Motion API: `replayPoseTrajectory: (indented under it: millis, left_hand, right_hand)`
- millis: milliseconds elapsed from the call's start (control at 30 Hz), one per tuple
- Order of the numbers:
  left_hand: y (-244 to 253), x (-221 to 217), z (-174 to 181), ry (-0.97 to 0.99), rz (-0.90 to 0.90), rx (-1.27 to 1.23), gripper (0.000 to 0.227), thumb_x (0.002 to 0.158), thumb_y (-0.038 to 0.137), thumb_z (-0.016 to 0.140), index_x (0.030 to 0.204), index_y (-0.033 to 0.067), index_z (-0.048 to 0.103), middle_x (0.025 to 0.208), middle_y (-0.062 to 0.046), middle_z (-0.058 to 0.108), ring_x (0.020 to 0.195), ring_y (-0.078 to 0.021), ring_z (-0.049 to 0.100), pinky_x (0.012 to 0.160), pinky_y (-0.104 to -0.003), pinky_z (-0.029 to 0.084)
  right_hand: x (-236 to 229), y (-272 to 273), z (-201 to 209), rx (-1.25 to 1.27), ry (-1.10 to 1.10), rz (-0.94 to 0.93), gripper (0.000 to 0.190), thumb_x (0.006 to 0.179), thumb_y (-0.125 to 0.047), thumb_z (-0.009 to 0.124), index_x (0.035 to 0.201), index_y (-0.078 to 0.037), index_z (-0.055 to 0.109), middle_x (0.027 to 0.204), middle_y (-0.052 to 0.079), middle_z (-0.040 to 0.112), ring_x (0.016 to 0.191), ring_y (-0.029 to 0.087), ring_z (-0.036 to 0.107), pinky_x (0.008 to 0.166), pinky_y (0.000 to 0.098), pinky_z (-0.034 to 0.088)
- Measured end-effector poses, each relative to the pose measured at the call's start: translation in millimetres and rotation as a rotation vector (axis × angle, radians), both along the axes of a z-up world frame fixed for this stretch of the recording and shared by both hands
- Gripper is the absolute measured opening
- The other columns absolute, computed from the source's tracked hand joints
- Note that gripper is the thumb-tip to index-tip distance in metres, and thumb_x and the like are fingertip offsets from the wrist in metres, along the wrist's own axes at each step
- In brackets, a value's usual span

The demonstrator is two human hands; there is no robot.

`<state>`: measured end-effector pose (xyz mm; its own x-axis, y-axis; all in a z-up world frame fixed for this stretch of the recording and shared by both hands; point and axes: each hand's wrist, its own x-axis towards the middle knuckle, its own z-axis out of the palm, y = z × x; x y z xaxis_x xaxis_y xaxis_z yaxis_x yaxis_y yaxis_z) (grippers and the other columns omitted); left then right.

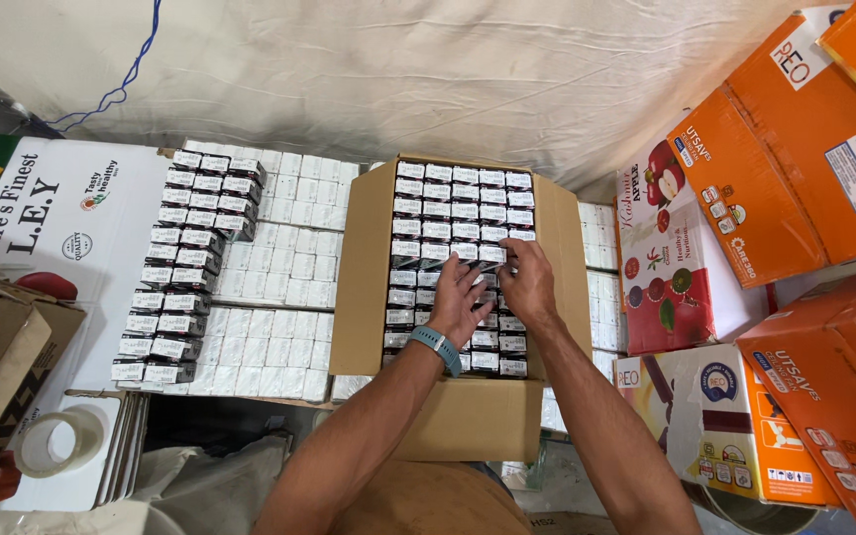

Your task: The person repeatedly picks up small white boxes from a surface and places them into a larger cardboard box. The person arranges the small boxes in neat rows inside the larger box, filling it up systematically.

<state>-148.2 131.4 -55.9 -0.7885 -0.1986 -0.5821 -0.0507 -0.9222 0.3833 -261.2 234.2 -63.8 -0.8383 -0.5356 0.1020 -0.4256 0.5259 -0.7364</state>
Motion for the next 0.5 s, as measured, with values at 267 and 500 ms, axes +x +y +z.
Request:
replayPoseTrajectory:
  millis: [267,500]
  left_hand:
    - [-2,-2,2,0.003,0.045,0.041,0.076,0.098,0.067,0.048,0.145,0.0119,0.028,0.171,-0.014,0.010,0.158,-0.0340,0.007,0.123,-0.063,0.017]
    - [1,-2,4,0.013,0.049,0.038,0.072,0.096,0.075,0.043,0.135,0.0148,0.035,0.171,-0.014,0.006,0.158,-0.0334,0.003,0.123,-0.065,0.014]
  right_hand:
    - [-2,1,-11,0.032,0.086,0.022,0.041,0.080,0.003,0.072,0.116,-0.015,0.067,0.106,0.009,0.064,0.098,0.033,0.073,0.085,0.0458,0.062]
    - [1,2,-10,0.055,0.133,0.064,0.038,0.082,0.004,0.068,0.115,-0.014,0.065,0.108,0.010,0.065,0.096,0.033,0.074,0.083,0.0471,0.062]
